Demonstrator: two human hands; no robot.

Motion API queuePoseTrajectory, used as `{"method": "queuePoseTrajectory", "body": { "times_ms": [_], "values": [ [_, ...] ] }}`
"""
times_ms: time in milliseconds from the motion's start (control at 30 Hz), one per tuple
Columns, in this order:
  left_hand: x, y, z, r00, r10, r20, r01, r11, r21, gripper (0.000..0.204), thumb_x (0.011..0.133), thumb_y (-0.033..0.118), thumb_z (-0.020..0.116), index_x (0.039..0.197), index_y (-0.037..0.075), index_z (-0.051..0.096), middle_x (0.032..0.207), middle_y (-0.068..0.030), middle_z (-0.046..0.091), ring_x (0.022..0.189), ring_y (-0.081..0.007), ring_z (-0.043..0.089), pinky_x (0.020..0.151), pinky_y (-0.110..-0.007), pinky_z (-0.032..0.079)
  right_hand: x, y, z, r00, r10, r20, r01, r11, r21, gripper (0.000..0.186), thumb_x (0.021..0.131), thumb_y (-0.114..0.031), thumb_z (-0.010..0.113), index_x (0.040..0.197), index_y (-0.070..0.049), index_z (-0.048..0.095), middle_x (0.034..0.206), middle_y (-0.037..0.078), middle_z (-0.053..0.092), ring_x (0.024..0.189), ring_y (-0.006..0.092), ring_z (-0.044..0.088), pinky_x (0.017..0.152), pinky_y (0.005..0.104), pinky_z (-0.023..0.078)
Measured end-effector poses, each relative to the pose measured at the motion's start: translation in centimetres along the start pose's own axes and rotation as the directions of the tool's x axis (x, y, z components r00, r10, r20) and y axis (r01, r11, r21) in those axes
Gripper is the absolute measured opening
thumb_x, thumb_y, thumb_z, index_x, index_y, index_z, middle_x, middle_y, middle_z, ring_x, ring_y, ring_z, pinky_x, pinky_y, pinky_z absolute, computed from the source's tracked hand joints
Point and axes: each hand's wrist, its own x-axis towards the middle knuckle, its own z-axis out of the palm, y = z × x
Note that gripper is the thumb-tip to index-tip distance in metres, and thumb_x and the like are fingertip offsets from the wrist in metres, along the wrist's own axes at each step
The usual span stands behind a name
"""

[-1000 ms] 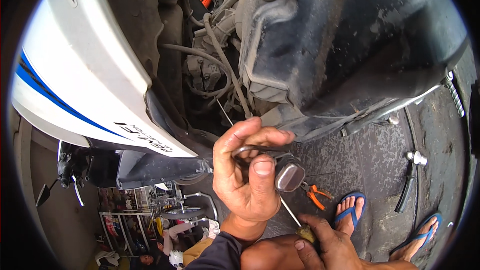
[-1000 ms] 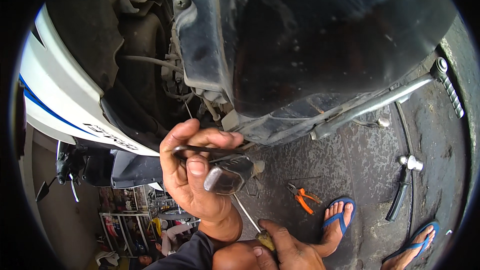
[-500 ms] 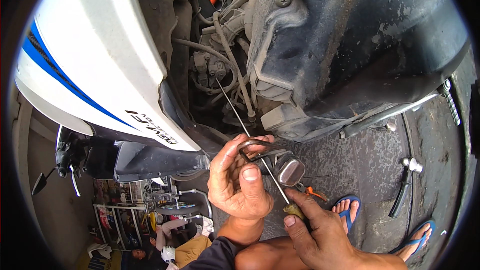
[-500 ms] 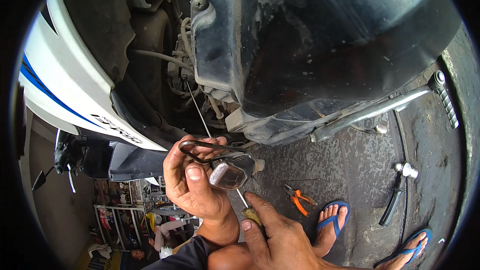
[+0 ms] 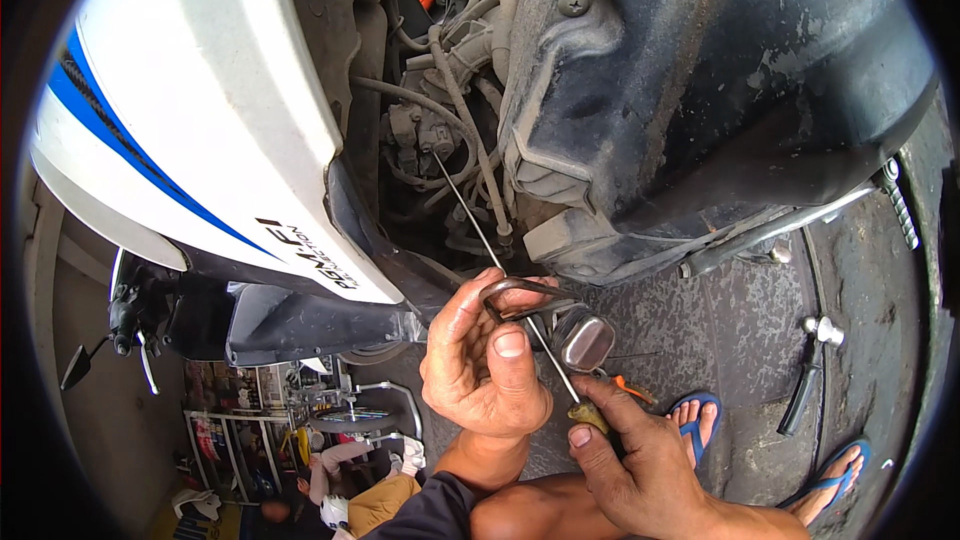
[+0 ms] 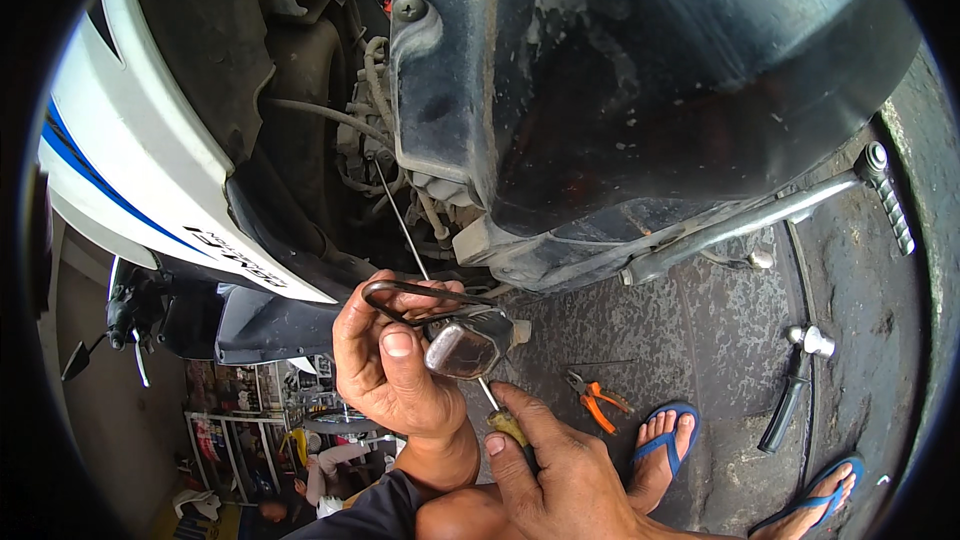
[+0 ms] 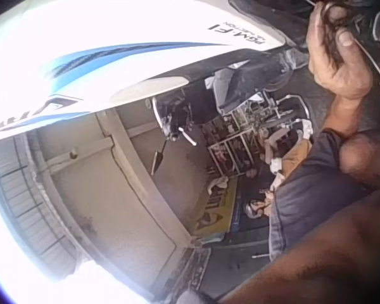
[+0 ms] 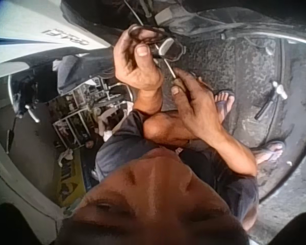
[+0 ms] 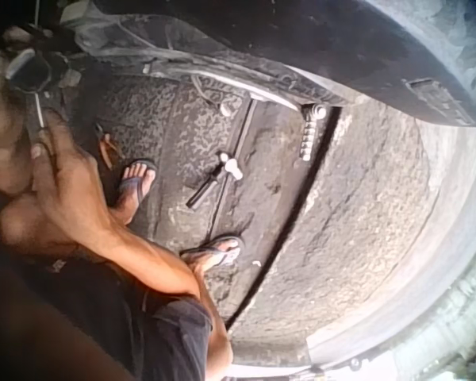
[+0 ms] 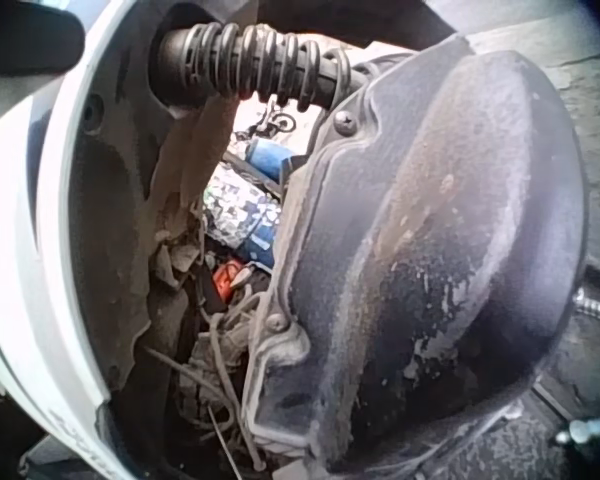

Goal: The person manipulates the motorcycle's cable and footpeg assembly using a screwdriver, pliers, and a hammer. They pull on a wire with pliers while tapping on a metal bracket with a hammer to secure or adjust the components.

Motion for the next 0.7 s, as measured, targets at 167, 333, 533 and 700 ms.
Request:
{"method": "queuePoseTrajectory", "body": {
  "times_ms": [167,333,533,700],
  "values": [
    [0.0,0.0,0.0,1.000,0.022,0.001,-0.022,0.999,0.028,0.039,0.098,0.018,0.060,0.122,-0.012,0.052,0.089,-0.0196,0.068,0.078,-0.0270,0.069,0.077,-0.046,0.060,-0.1,-0.1,-0.1,1.000,-0.029,-0.009,0.028,0.999,-0.028,0.033,0.097,-0.012,0.059,0.126,0.003,0.059,0.089,0.016,0.069,0.081,0.0272,0.069,0.092,0.0384,0.048],
    [-0.1,-0.2,0.1,1.000,0.028,-0.014,-0.028,0.999,0.022,0.034,0.098,0.011,0.058,0.122,-0.011,0.052,0.089,-0.0186,0.068,0.077,-0.0253,0.069,0.076,-0.045,0.060,0.0,-0.1,-0.2,1.000,-0.013,0.015,0.014,0.999,-0.031,0.032,0.096,-0.011,0.059,0.125,0.003,0.059,0.088,0.016,0.069,0.081,0.0286,0.069,0.090,0.0389,0.049],
    [-0.3,-0.5,0.2,0.998,0.066,-0.021,-0.064,0.996,0.067,0.036,0.095,0.009,0.062,0.123,-0.011,0.052,0.091,-0.0177,0.067,0.078,-0.0247,0.069,0.075,-0.042,0.061,0.3,-0.1,0.2,1.000,-0.010,0.011,0.010,0.999,-0.042,0.033,0.095,-0.010,0.059,0.124,0.004,0.059,0.090,0.018,0.068,0.084,0.0339,0.068,0.086,0.0409,0.050],
    [0.1,-0.8,0.2,0.997,0.074,-0.003,-0.074,0.994,0.080,0.046,0.092,0.013,0.069,0.126,-0.011,0.049,0.092,-0.0170,0.067,0.080,-0.0253,0.069,0.076,-0.040,0.061,0.2,0.0,1.6,0.998,-0.058,-0.039,0.052,0.991,-0.126,0.034,0.094,-0.012,0.058,0.124,0.003,0.058,0.096,0.023,0.068,0.090,0.0390,0.066,0.086,0.0421,0.050]
  ]
}}
